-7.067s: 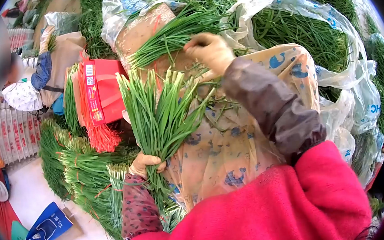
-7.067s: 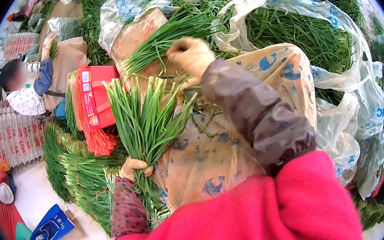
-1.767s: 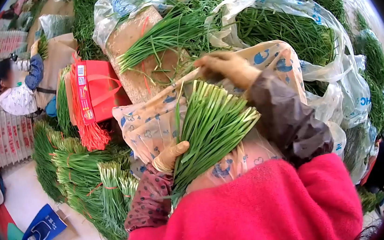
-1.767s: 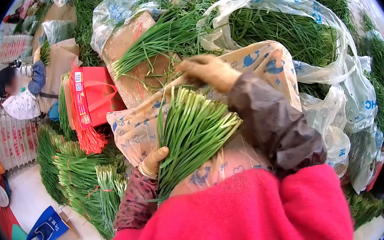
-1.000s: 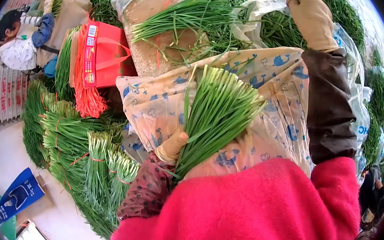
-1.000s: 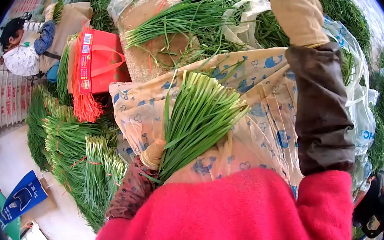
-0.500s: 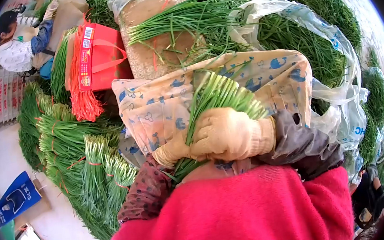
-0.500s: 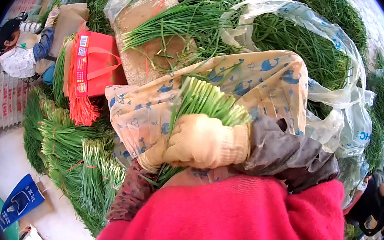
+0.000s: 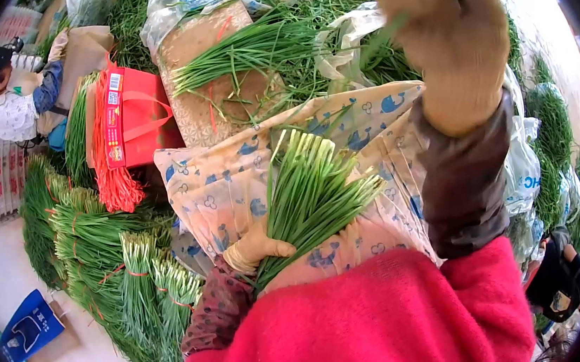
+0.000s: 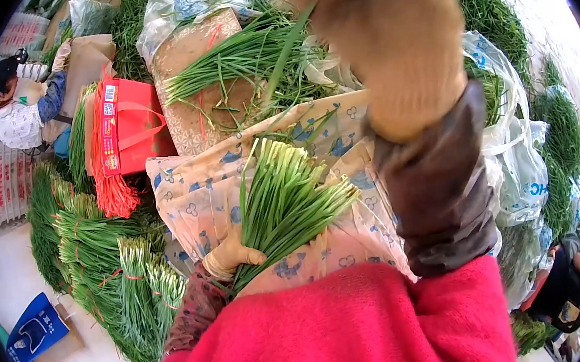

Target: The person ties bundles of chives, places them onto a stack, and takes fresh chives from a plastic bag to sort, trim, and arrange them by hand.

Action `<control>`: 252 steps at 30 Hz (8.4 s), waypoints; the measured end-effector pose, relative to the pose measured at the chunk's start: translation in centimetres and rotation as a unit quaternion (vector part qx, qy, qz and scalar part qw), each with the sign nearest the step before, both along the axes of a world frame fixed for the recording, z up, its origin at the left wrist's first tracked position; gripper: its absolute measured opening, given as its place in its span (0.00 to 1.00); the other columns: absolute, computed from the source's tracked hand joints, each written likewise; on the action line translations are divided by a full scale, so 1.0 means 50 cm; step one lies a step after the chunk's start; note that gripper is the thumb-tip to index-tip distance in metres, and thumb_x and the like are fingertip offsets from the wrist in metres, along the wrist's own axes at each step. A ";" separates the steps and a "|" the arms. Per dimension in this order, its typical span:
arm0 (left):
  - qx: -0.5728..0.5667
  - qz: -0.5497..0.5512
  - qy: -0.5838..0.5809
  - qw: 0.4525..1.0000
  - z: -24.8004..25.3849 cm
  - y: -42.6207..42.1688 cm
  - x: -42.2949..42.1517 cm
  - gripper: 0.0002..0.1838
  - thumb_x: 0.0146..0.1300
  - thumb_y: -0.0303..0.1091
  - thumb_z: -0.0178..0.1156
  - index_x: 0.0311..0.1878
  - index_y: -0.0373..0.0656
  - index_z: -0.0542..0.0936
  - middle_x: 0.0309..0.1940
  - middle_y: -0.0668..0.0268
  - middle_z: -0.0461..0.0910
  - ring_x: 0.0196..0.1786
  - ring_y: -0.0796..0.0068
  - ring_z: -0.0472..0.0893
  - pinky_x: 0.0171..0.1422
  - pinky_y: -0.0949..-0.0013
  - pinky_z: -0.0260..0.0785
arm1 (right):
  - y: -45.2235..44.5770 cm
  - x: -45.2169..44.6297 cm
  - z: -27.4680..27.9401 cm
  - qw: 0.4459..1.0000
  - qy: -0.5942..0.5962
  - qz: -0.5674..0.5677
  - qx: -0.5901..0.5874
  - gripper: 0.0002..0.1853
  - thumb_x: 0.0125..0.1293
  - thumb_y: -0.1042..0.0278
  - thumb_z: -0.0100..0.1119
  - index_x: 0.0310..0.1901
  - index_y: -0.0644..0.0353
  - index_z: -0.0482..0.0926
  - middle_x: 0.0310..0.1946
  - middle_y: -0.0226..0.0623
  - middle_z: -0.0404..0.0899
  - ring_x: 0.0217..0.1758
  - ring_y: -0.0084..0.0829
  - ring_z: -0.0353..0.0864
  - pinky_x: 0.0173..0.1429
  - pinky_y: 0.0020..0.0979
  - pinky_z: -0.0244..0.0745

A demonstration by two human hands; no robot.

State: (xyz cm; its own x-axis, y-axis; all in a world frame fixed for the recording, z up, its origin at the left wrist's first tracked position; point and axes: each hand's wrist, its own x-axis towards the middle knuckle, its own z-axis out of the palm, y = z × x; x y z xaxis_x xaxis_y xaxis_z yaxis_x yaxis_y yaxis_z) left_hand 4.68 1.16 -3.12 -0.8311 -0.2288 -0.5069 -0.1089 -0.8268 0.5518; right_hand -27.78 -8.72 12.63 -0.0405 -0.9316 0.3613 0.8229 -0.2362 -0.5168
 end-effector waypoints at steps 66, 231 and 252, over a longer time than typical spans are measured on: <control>-0.042 0.198 -0.065 0.977 0.015 0.036 0.057 0.50 0.40 0.25 0.77 0.70 0.42 0.62 0.62 0.62 0.72 0.64 0.65 0.72 0.68 0.62 0.66 | 0.182 -0.042 -0.261 0.718 0.599 0.174 0.308 0.55 0.48 0.66 0.76 0.75 0.58 0.49 0.73 0.44 0.57 0.70 0.36 0.65 0.70 0.35 0.64; -0.708 0.067 -0.446 0.544 -0.306 -0.642 -0.337 0.24 0.60 0.34 0.61 0.61 0.49 0.75 0.60 0.61 0.74 0.47 0.59 0.81 0.49 0.62 0.75 | -0.206 -0.125 -0.208 0.823 0.526 -0.048 0.210 0.46 0.41 0.79 0.75 0.65 0.63 0.64 0.46 0.36 0.82 0.47 0.26 0.80 0.49 0.26 0.76; -0.578 0.312 -0.429 0.620 -0.270 -0.482 -0.306 0.10 0.64 0.38 0.60 0.47 0.49 0.80 0.36 0.57 0.82 0.35 0.56 0.83 0.39 0.60 0.76 | -0.404 0.040 -0.174 0.555 0.832 0.022 -0.007 0.43 0.46 0.76 0.61 0.68 0.51 0.58 0.41 0.53 0.80 0.46 0.53 0.82 0.46 0.44 0.78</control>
